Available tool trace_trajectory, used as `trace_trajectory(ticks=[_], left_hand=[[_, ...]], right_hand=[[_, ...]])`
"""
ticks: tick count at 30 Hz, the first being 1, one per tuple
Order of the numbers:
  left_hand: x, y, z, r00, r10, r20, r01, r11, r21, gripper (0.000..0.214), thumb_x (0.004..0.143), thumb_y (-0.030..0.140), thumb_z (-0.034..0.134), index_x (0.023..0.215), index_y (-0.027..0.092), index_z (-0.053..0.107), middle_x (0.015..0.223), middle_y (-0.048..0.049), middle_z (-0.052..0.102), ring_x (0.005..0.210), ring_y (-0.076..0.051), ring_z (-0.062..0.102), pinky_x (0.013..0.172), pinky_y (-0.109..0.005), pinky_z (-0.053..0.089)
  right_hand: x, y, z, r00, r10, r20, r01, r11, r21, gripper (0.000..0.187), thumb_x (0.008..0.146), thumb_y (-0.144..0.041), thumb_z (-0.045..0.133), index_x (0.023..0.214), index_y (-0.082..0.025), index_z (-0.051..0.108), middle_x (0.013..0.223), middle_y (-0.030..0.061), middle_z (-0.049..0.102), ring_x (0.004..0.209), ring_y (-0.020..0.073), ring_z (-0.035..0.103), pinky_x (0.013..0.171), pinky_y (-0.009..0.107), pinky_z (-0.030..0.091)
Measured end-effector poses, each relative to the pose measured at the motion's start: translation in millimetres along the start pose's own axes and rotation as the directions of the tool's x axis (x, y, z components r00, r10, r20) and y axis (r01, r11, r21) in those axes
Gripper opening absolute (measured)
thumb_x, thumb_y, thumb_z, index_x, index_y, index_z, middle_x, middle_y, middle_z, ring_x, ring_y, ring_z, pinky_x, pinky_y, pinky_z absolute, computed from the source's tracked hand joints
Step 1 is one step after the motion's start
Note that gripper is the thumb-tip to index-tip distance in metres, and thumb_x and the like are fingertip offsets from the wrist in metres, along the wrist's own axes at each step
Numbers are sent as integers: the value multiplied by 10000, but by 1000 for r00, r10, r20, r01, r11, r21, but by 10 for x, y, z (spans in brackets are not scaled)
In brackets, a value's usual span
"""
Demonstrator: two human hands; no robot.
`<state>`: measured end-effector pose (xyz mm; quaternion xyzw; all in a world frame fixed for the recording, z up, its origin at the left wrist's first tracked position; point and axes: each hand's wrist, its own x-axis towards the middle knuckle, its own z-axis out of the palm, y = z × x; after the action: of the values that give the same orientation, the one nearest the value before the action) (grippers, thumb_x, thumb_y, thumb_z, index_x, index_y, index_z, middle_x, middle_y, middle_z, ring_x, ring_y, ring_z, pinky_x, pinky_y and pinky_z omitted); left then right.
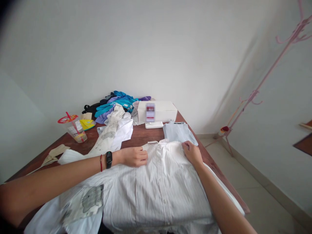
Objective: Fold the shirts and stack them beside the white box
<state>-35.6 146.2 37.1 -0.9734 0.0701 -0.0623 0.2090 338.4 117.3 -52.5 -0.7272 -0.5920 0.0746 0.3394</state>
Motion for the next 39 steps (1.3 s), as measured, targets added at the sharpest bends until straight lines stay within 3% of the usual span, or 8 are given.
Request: trace_trajectory(ticks=[4, 8, 14, 19, 26, 30, 35, 39], left_hand=[[-35, 69, 166, 943, -329, 58, 334, 936, -111, 85, 957, 234, 575, 899, 192, 620, 960, -75, 628, 897, -210, 573, 755, -345, 411], [-84, 86, 297, 717, -695, 49, 665, 661, -347, 236, 989, 363, 558, 1129, 190, 637, 1153, -99, 607, 1072, -235, 582, 952, -377, 456], [-163, 23, 336, 573, -800, 177, 635, 297, -713, 450, 1011, 451, 488, 1374, 189, 532, 1368, -125, 594, 1268, -259, 555, 1087, -391, 411], [-190, -39, 331, 486, -839, 245, 579, 99, -810, 510, 988, 514, 489, 1356, 174, 588, 1161, -100, 705, 1022, -235, 666, 912, -339, 490], [-190, -50, 364, 526, -817, 235, 482, 59, -874, 428, 975, 513, 490, 1099, 175, 721, 1028, -68, 733, 906, -216, 656, 789, -287, 464], [-190, -60, 404, 500, -812, 300, 510, -3, -860, 428, 982, 524, 449, 1065, 177, 685, 958, -55, 722, 814, -195, 642, 726, -280, 454], [-220, -58, 419, 512, -766, 388, 543, -60, -837, 491, 908, 563, 580, 1208, 187, 673, 1264, -108, 687, 1144, -270, 630, 971, -339, 447], [-238, -12, 371, 600, -636, 484, 480, -198, -855, 521, 897, 602, 595, 1278, 255, 674, 1338, -66, 668, 1267, -276, 581, 1061, -349, 420]], right_hand=[[11, 6, 5, 1000, -6, 6, 6, 1000, 6, 363, 915, -516, 460, 919, -238, 694, 811, 57, 749, 778, 246, 683, 699, 304, 436], [15, 3, 3, 1000, -14, 12, 14, 1000, 3, 363, 920, -516, 457, 907, -234, 686, 812, 55, 750, 753, 243, 682, 697, 309, 443], [11, -3, -9, 1000, -25, -7, 25, 1000, 4, 378, 927, -518, 447, 885, -231, 689, 815, 60, 751, 790, 253, 695, 696, 311, 465], [-4, -13, -5, 999, -40, -16, 39, 999, -13, 408, 943, -523, 424, 893, -224, 697, 817, 63, 747, 793, 249, 694, 728, 317, 481], [90, -237, -104, 984, -173, 36, 175, 981, -80, 370, 925, -475, 467, 931, -202, 717, 983, 94, 721, 892, 241, 672, 831, 344, 487], [206, -586, -143, 959, -254, 128, 251, 967, 40, 354, 931, -458, 502, 981, -187, 723, 1047, 119, 716, 941, 256, 675, 851, 384, 500], [278, -985, 84, 935, -285, 212, 244, 949, 199, 368, 924, -479, 559, 1122, -210, 713, 1142, 113, 732, 1007, 258, 689, 873, 398, 531], [190, -1104, 332, 918, -328, 224, 259, 922, 289, 434, 960, -532, 513, 1205, -225, 697, 1129, 89, 741, 984, 242, 696, 859, 387, 550]])
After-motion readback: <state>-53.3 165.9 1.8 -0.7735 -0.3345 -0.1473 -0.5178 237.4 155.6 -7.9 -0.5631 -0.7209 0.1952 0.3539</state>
